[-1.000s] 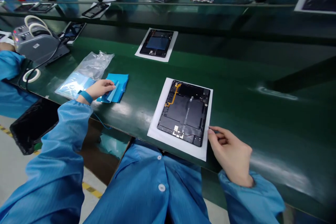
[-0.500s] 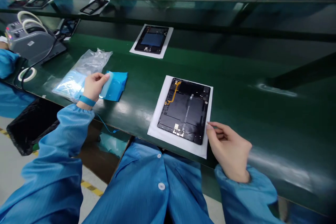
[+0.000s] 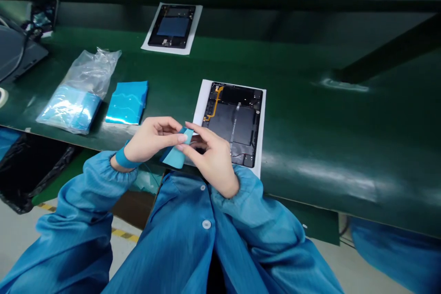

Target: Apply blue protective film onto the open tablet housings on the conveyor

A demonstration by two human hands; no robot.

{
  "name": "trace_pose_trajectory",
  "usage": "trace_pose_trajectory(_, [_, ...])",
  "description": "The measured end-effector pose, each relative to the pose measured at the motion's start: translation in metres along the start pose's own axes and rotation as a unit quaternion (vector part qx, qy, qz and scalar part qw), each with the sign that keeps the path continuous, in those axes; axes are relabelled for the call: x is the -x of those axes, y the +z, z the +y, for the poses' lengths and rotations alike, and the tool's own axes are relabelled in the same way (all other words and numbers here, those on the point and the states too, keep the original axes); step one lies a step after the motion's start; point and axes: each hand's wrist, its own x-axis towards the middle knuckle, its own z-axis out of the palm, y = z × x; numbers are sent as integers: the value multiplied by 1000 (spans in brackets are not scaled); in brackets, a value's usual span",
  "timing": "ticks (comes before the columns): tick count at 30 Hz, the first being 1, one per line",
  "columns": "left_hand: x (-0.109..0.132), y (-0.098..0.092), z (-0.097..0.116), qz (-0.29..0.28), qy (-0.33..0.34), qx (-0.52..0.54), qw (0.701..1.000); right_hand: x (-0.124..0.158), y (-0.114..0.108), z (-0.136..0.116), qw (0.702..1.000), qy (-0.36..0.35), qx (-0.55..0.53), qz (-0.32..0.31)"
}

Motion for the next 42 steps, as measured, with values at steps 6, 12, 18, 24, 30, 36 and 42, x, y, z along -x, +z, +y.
trace_pose_trajectory(6, [-5,-10,-1,-28,-13,10,999,0,-2,6,991,45,-123,21])
trace_pose_trajectory(12, [-3,-13,3,-38,31,-110,993,2,-2,6,996,36,-85,-22])
trace_pose_trajectory(18, [2,-3,-2,-17,72,-168,983,3,2,6,991,40,-126,-16])
trace_pose_trajectory(24, [4,5,-5,5,61,-143,988,4,0,12,996,18,-85,6])
trace_pose_trajectory(30, [8,1,-1,70,58,-135,987,1,-6,17,989,64,-132,30])
trace_pose_trajectory(36, [-19,-72,19,308,220,-164,911,25,-4,7,994,8,-62,94])
trace_pose_trajectory(42, [-42,-120,33,335,276,-199,878,78,77,44,971,-121,62,-198])
